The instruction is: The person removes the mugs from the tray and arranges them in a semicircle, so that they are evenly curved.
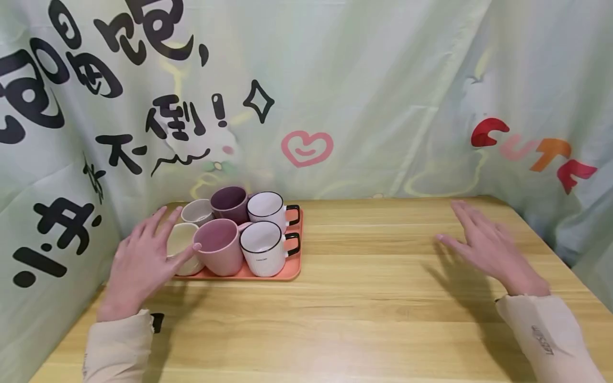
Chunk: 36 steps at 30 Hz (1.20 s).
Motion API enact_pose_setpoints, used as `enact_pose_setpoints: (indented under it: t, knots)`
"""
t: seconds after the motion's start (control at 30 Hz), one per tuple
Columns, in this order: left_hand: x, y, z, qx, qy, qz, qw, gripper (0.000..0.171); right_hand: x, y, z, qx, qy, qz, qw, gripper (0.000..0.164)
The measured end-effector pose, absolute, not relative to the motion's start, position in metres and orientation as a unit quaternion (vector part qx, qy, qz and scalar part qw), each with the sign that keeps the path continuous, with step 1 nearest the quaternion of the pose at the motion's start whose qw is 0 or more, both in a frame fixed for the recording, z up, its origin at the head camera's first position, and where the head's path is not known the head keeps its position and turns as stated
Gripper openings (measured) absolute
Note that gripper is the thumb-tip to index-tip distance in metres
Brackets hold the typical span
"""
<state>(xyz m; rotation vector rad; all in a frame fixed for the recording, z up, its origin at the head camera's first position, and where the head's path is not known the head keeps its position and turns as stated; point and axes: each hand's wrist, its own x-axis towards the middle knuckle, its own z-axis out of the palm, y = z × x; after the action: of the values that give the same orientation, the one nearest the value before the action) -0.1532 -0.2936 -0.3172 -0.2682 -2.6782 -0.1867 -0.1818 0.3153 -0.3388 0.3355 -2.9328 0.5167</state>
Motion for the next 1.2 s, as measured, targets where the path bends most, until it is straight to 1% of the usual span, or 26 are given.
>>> enact_pose_setpoints:
  t: [0.27, 0.43, 0.63, 0.8, 1.0, 1.2]
  knots:
    - [-0.147, -0.323, -0.309, -0.052, -0.975, -0.143, 0.164, 0.088, -0.199, 0.283, -0.317, 0.127, -0.93, 0.339, 0.055, 0.065]
    - [-0.148, -0.342, -0.315, -0.032, -0.976, -0.176, 0.127, 0.09, -0.208, 0.261, -0.307, 0.136, -0.91, 0.389, 0.05, 0.058]
    - [-0.15, -0.36, -0.327, -0.042, -0.967, -0.233, 0.098, 0.087, -0.218, 0.239, -0.303, 0.16, -0.884, 0.439, 0.019, 0.05]
    - [-0.152, -0.366, -0.338, -0.045, -0.961, -0.264, 0.065, 0.082, -0.224, 0.226, -0.305, 0.174, -0.848, 0.501, -0.019, 0.048]
    - [-0.156, -0.373, -0.353, -0.046, -0.947, -0.316, 0.029, 0.079, -0.233, 0.211, -0.31, 0.18, -0.795, 0.573, -0.082, 0.049]
    - [-0.16, -0.376, -0.367, -0.045, -0.909, -0.412, -0.032, 0.082, -0.242, 0.193, -0.317, 0.175, -0.762, 0.612, -0.12, 0.048]
